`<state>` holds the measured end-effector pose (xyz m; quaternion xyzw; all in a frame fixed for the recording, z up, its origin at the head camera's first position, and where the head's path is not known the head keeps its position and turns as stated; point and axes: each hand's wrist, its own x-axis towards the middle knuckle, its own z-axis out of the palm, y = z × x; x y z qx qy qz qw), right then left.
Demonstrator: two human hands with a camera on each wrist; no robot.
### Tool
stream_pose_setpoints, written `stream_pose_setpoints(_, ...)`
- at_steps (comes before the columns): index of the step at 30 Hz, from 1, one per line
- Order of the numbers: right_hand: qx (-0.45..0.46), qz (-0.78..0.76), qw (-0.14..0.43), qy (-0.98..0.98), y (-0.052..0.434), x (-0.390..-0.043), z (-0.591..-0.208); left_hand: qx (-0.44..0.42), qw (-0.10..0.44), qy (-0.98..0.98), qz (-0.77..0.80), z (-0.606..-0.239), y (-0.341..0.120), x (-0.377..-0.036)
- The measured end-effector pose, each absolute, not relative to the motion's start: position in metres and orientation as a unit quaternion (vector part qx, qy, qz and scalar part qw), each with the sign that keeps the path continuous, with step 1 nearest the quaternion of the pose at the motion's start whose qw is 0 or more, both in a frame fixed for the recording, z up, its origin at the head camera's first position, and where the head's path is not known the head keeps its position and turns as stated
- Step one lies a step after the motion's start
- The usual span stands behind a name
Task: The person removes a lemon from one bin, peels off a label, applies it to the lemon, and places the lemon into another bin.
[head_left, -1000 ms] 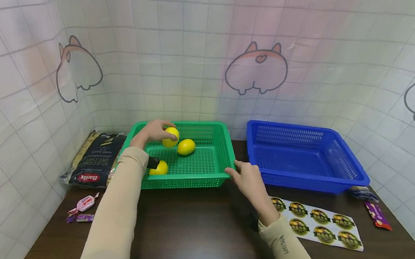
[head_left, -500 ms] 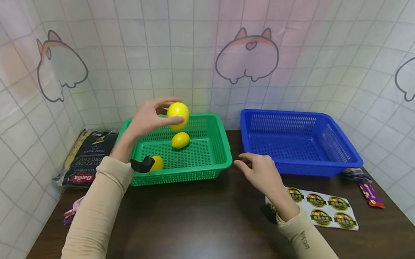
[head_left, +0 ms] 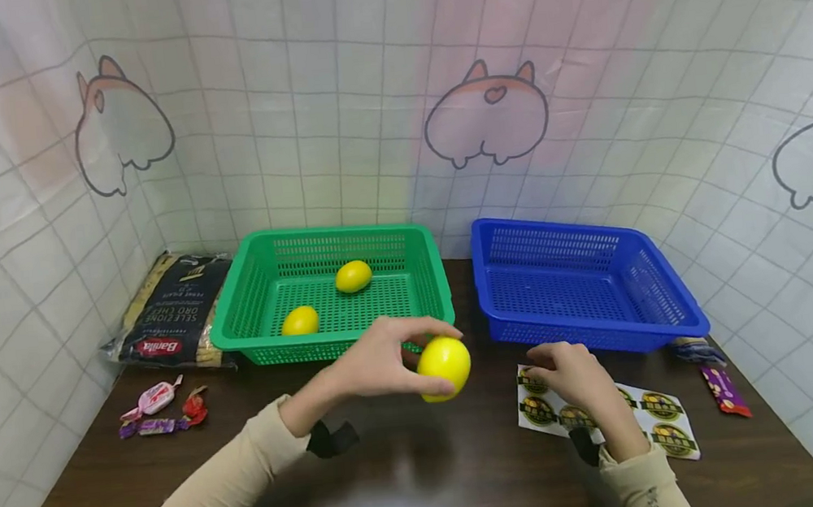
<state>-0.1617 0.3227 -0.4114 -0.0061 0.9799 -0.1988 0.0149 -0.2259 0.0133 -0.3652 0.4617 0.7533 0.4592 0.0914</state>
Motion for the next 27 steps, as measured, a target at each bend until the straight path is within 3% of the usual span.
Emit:
stream_pose_setpoints(4,0.009,-0.199,0.037,0.979,0.33,-0.16,-0.424,0.43,0.155,0.746,0.484,-0.4,0.029,-0.215)
stream_pose_setpoints(7,0.018,-0.199,0.034,0.979,0.335,-0.161,-0.432,0.392,0.17,0.753,0.5,-0.421,0.039,-0.213)
stream_pose_setpoints(17,0.037,-0.201,0.037,0.978,0.344,-0.169,-0.45,0.34,0.186,0.797,0.462,-0.459,0.058,-0.217)
stream_pose_setpoints(27,0.046,-0.207,0.02,0.977,0.345,-0.173,-0.449,0.343,0.189,0.81,0.436,-0.463,0.066,-0.213)
